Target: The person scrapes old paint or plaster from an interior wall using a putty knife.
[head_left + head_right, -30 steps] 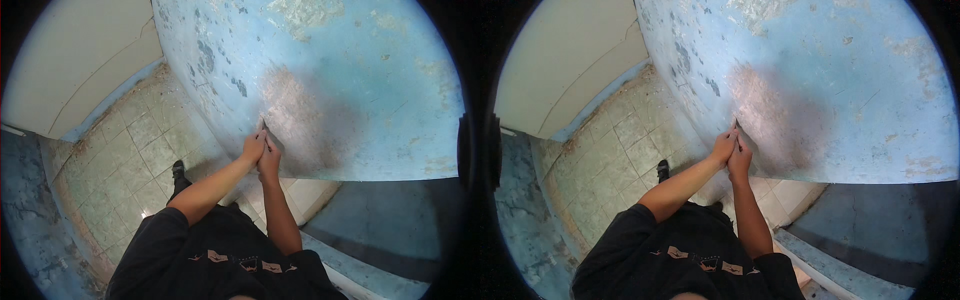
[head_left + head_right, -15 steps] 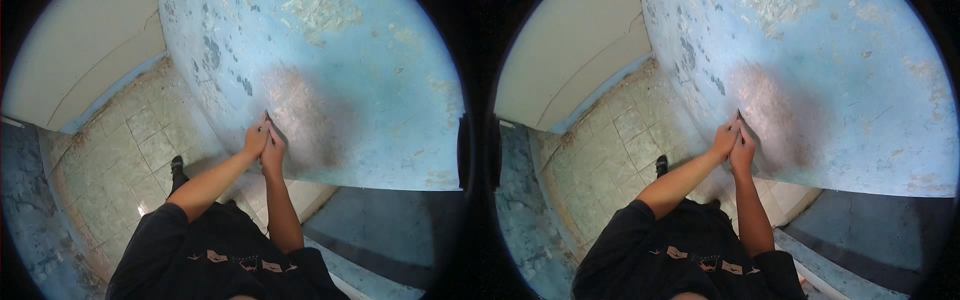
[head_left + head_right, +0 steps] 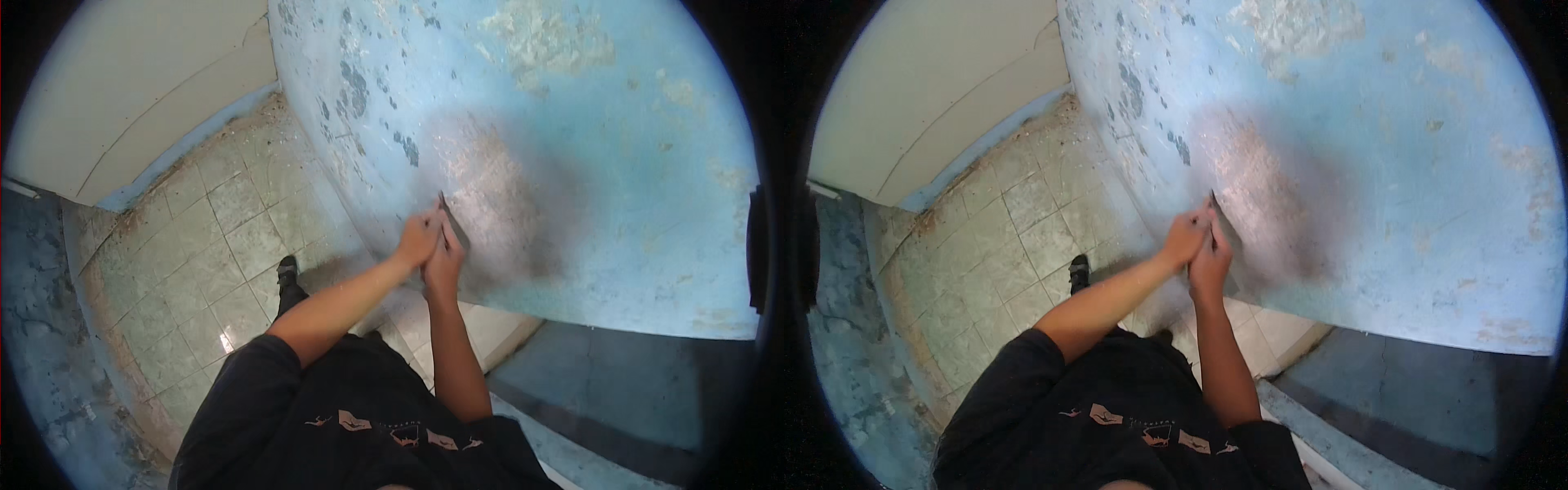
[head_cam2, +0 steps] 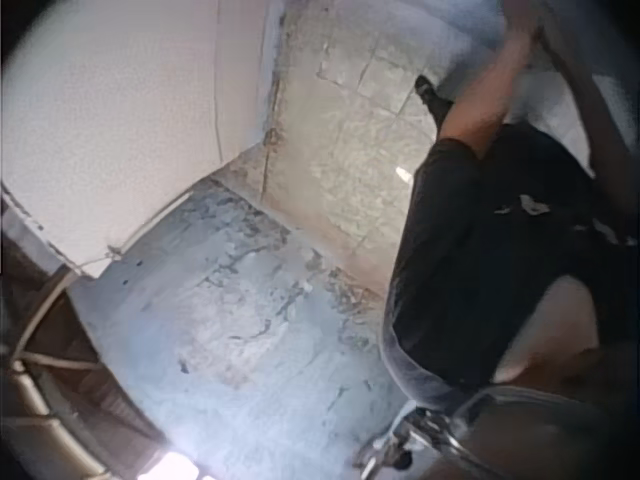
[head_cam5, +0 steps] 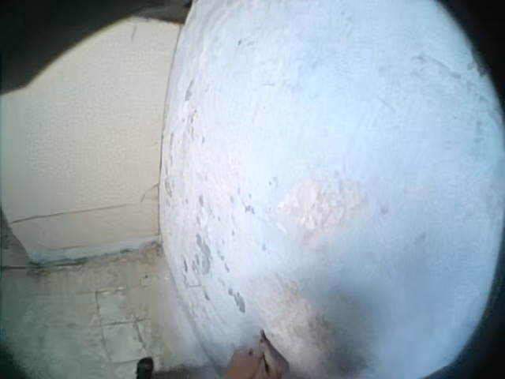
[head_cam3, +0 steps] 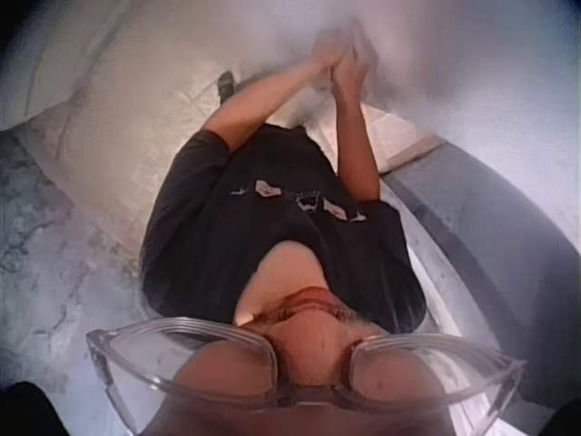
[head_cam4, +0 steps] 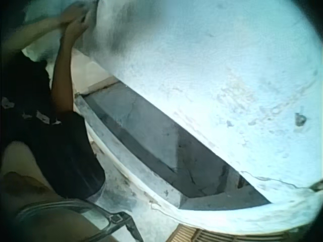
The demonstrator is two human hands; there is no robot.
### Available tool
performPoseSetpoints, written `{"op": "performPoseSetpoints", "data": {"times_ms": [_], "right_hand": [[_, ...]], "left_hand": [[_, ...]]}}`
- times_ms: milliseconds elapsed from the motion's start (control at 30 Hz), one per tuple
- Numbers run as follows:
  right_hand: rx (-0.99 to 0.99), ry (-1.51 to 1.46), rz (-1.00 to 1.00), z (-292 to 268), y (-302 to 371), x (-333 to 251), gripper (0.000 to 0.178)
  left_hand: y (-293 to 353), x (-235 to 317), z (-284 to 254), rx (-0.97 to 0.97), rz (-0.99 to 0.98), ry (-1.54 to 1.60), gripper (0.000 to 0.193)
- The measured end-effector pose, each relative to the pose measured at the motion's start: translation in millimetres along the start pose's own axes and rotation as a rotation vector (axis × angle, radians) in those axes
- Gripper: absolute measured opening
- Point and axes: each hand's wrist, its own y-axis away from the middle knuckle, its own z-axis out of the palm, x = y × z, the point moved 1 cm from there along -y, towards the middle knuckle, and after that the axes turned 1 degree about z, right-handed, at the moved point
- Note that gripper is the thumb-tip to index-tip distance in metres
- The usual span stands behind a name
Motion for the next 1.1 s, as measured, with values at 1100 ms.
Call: {"op": "performPoseSetpoints", "data": {"times_ms": [1100], "right_hand": [[0.03,-0.125,0.246,27,19,-23,0.038]], "left_hand": [[-4,-5,-20,-0.085,-0.366,0.278,0.036]]}}
